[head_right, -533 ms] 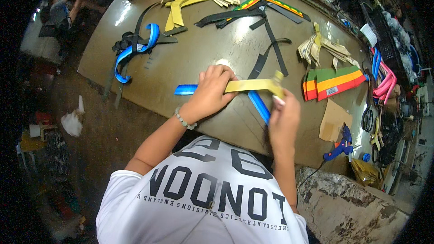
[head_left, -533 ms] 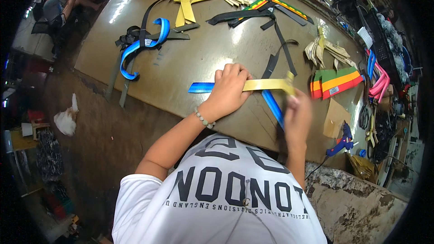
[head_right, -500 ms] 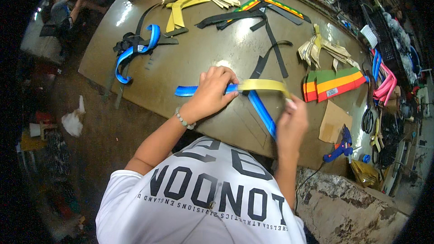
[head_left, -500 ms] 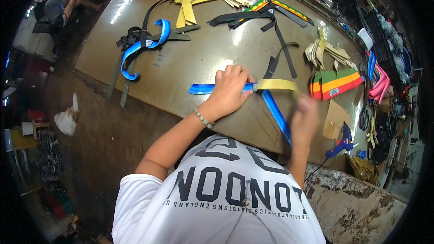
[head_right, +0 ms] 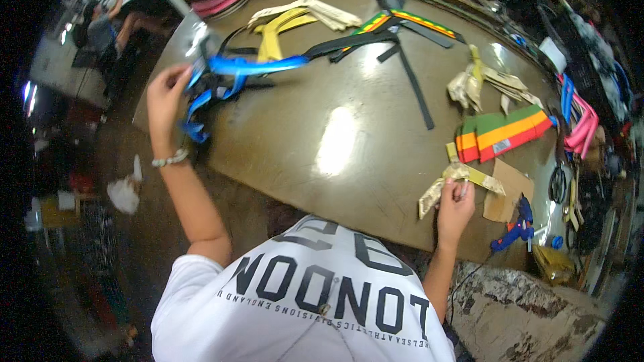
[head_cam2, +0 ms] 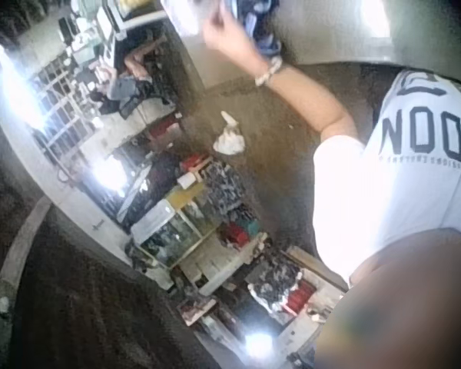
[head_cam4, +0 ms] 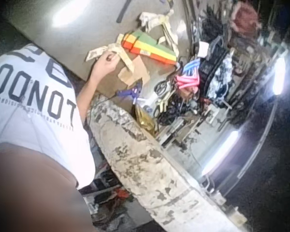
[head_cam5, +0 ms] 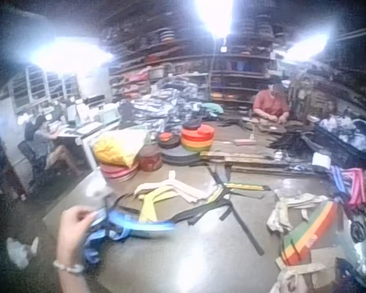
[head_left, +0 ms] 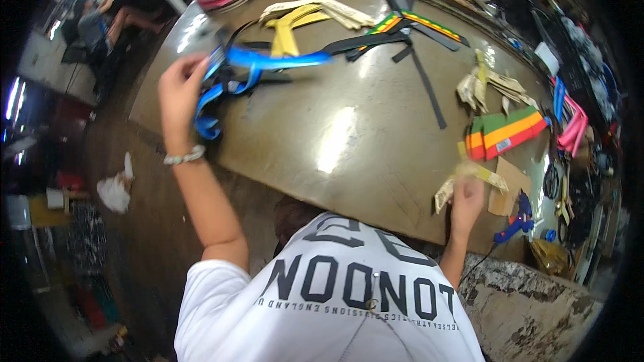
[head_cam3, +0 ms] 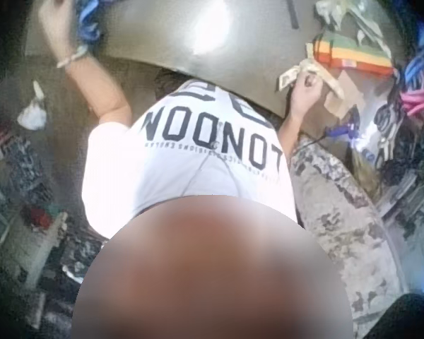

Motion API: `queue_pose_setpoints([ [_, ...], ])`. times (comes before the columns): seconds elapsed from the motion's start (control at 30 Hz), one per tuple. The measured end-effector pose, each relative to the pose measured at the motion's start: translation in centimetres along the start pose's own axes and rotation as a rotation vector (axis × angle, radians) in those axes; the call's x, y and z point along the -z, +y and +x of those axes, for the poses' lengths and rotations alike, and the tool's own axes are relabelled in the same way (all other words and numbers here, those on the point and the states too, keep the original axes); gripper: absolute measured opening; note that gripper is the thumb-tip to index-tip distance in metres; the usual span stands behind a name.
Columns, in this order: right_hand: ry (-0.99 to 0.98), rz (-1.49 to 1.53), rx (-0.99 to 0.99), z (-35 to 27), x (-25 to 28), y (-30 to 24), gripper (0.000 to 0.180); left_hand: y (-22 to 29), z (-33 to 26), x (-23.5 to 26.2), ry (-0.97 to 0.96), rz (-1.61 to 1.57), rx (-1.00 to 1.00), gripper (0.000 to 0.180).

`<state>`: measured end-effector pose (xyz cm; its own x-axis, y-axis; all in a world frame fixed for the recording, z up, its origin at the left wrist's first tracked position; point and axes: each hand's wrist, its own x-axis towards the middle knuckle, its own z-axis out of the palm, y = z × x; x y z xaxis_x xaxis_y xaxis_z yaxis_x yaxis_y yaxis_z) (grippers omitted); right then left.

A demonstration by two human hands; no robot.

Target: The person assembles small craft components on a cluttered workbench. They repeatedly pick up Y-shaped pieces and black strips, align them, and press them together by hand. The person also handles a hot glue gun and stacks finished assemblies on the table.

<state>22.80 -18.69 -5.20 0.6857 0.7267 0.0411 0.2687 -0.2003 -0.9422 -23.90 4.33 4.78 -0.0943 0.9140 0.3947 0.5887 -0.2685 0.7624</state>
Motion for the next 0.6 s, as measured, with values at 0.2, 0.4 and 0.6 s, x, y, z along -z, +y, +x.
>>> queue_pose_setpoints([
  [0.2,-0.023,-0.324,0.183,-0.2,-1.0,-1.3,0.028,-4.1,0.1,-0.7,0.061,0.551,0.021,0.032],
  [0.4,-0.042,-0.279,0.185,0.1,-2.0,-4.3,0.029,14.8,2.4,0.7,-0.281,-0.736,-0.609,0.058],
  [0.6,0.145,-0.247,0.251,1.6,-0.5,-5.7,0.029,25.9,-2.5,-2.4,-1.067,-0.416,-1.345,0.055],
])
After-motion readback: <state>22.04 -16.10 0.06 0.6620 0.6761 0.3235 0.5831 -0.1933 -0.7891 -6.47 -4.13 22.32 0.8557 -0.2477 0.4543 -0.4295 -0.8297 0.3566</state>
